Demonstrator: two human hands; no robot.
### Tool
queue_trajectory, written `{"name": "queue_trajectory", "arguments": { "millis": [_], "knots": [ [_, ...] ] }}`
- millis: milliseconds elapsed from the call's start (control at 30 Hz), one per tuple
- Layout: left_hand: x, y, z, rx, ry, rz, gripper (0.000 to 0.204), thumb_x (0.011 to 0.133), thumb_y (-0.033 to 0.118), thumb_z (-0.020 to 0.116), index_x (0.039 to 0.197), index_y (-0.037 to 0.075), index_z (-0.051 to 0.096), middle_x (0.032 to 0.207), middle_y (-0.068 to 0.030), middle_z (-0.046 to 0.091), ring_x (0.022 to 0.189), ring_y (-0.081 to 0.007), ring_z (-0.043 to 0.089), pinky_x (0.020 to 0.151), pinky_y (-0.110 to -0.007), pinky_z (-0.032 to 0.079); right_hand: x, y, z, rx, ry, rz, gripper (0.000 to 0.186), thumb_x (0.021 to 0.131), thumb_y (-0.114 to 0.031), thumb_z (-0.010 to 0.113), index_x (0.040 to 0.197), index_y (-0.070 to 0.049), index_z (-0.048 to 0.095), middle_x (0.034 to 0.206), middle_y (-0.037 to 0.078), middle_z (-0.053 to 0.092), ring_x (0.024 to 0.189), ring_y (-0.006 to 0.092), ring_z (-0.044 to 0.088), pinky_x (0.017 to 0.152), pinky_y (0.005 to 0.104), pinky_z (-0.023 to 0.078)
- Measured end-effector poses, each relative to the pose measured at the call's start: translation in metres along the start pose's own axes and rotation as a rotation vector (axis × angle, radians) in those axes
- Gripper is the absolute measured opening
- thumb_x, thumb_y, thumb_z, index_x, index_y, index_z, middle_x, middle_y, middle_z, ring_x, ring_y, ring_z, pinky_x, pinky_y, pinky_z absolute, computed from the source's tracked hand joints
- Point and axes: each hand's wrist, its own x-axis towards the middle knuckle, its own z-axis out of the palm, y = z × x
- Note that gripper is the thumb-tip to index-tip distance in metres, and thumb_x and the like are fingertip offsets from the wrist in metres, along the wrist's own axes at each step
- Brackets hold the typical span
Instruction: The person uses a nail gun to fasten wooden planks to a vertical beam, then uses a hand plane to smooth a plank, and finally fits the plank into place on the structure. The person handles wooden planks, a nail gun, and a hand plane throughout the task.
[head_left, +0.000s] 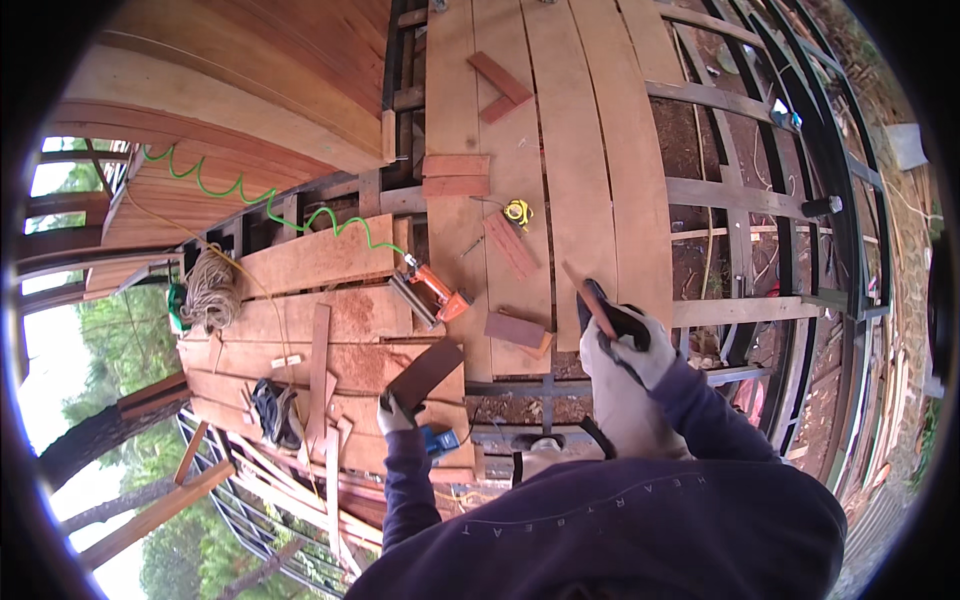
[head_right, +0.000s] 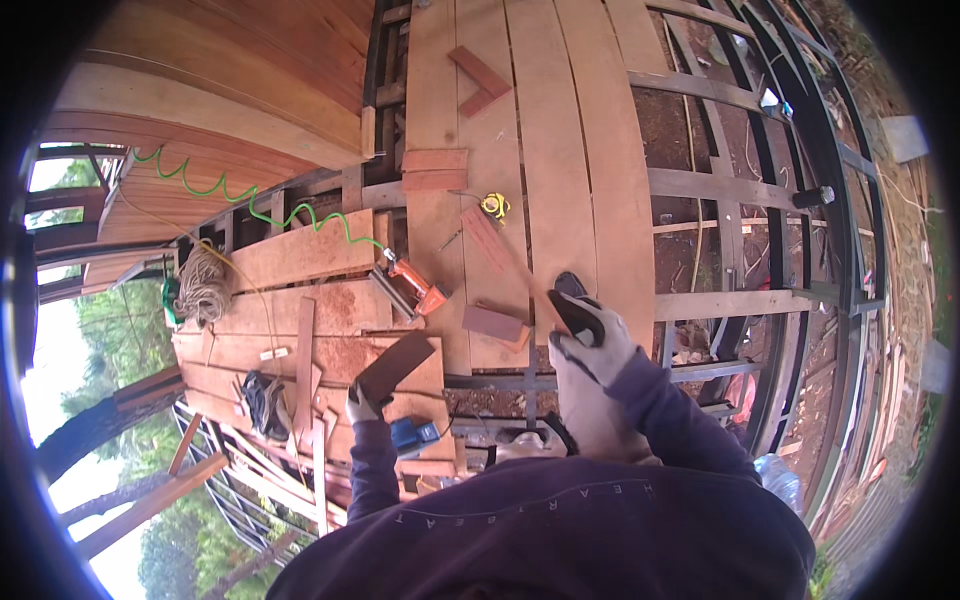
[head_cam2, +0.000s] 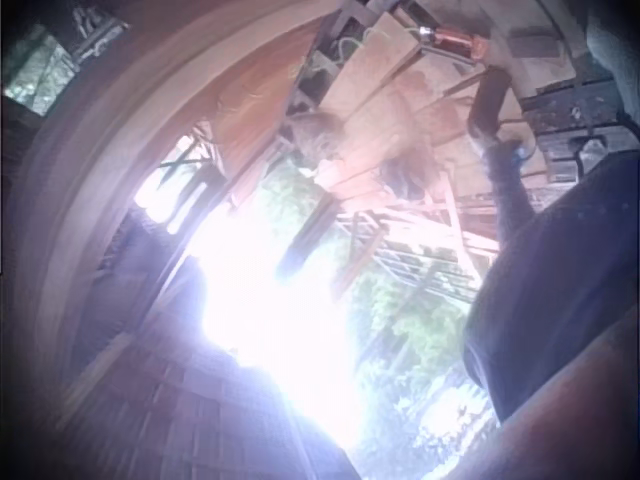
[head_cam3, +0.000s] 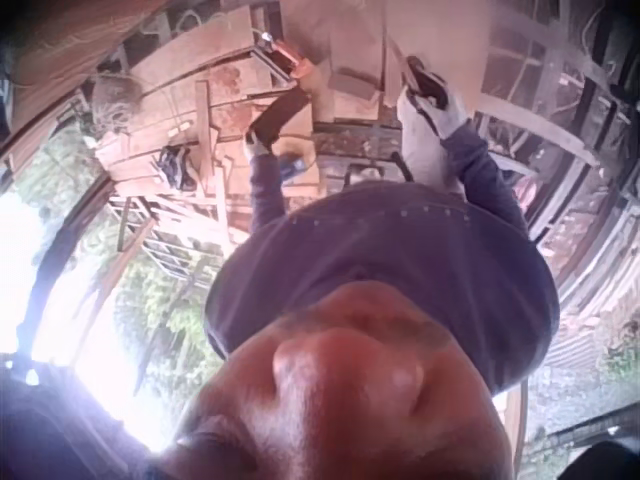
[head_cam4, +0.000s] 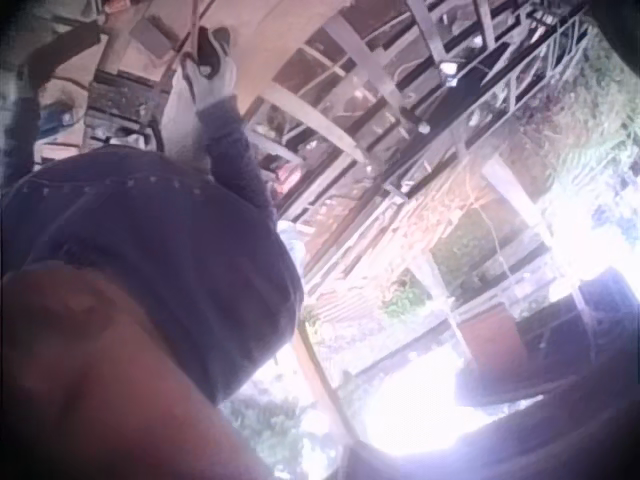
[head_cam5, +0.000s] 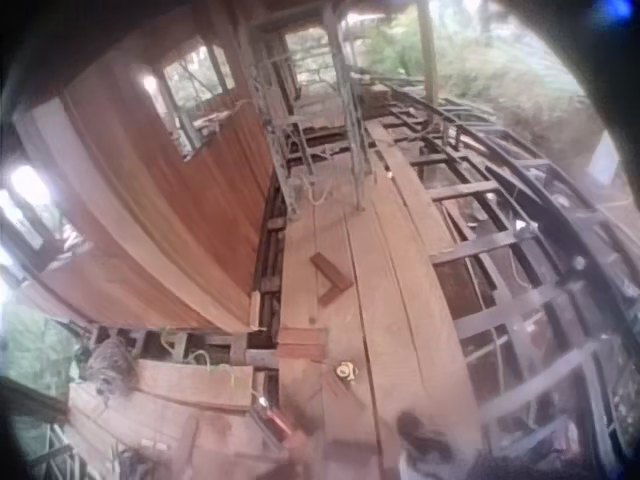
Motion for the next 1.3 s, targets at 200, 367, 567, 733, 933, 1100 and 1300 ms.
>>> {"name": "queue_trajectory", "arguments": {
  "millis": [200, 367, 567, 733, 933, 1100, 1300],
  "knots": [
    [-0.122, 0.199, 0.188, 0.362, -0.491, 0.496, 0.030, 0.100, 0.012, 0.042, 0.119, -0.005, 0.058, 0.098, -0.0085, 0.067, 0.089, -0.0113, 0.061, 0.079, -0.025, 0.049, 0.044, -0.151, -0.087, 0.483, -0.340, 0.139, 0.052, 0.085, -0.014, 0.072, 0.129, 0.006, 0.054, 0.109, 0.007, 0.067, 0.095, 0.0101, 0.062, 0.085, 0.0242, 0.050],
    [-0.170, 0.309, 0.266, 0.269, -0.828, 0.559, 0.039, 0.094, 0.005, 0.052, 0.131, -0.007, 0.050, 0.112, -0.0184, 0.064, 0.102, -0.0250, 0.063, 0.093, -0.031, 0.048, 0.048, -0.283, -0.179, -0.214, -0.385, -0.120, 0.060, 0.085, -0.020, 0.073, 0.136, 0.000, 0.050, 0.109, 0.015, 0.069, 0.098, 0.0134, 0.064, 0.086, 0.0313, 0.051],
    [-0.224, 0.440, 0.315, 0.213, -0.839, 0.948, 0.037, 0.098, 0.014, 0.053, 0.130, -0.005, 0.050, 0.120, -0.0194, 0.058, 0.107, -0.0299, 0.062, 0.088, -0.032, 0.053, 0.056, -0.410, -0.247, -0.583, -0.154, -0.529, 0.065, 0.085, -0.029, 0.069, 0.142, -0.006, 0.045, 0.098, 0.023, 0.067, 0.085, 0.0381, 0.065, 0.078, 0.0389, 0.052],
    [-0.266, 0.549, 0.364, -0.277, -1.042, 0.369, 0.036, 0.103, 0.026, 0.043, 0.122, -0.003, 0.053, 0.104, -0.0165, 0.063, 0.085, -0.0302, 0.070, 0.066, -0.038, 0.061, 0.097, -0.463, -0.282, -0.754, -0.144, -0.677, 0.082, 0.076, -0.042, 0.074, 0.144, -0.010, 0.042, 0.098, 0.020, 0.064, 0.084, 0.0368, 0.065, 0.076, 0.0429, 0.052],
    [-0.238, 0.634, 0.422, -0.299, -1.008, 0.224, 0.042, 0.101, 0.035, 0.046, 0.119, -0.002, 0.054, 0.104, -0.0179, 0.063, 0.080, -0.0318, 0.070, 0.063, -0.039, 0.061, 0.188, -0.527, -0.299, -1.014, -0.068, -0.812, 0.091, 0.065, -0.049, 0.081, 0.138, -0.005, 0.048, 0.095, 0.016, 0.061, 0.083, 0.0356, 0.064, 0.077, 0.0436, 0.051],
    [-0.213, 0.713, 0.487, -0.429, -1.026, 0.206, 0.055, 0.097, 0.048, 0.049, 0.124, 0.001, 0.052, 0.111, -0.0183, 0.062, 0.085, -0.0320, 0.069, 0.070, -0.040, 0.060, 0.290, -0.540, -0.336, -0.523, -0.215, -0.765, 0.080, 0.069, -0.025, 0.082, 0.138, -0.002, 0.047, 0.110, 0.013, 0.064, 0.094, 0.0235, 0.064, 0.085, 0.0354, 0.051],
    [-0.198, 0.750, 0.552, -0.437, -1.056, 0.304, 0.047, 0.096, 0.037, 0.060, 0.126, 0.002, 0.051, 0.113, -0.0117, 0.062, 0.093, -0.0224, 0.067, 0.080, -0.036, 0.058, 0.367, -0.522, -0.350, 0.319, -0.524, -0.303, 0.066, 0.084, -0.007, 0.069, 0.143, -0.001, 0.041, 0.109, 0.010, 0.066, 0.092, 0.0140, 0.065, 0.075, 0.0284, 0.055]
  ]
}}
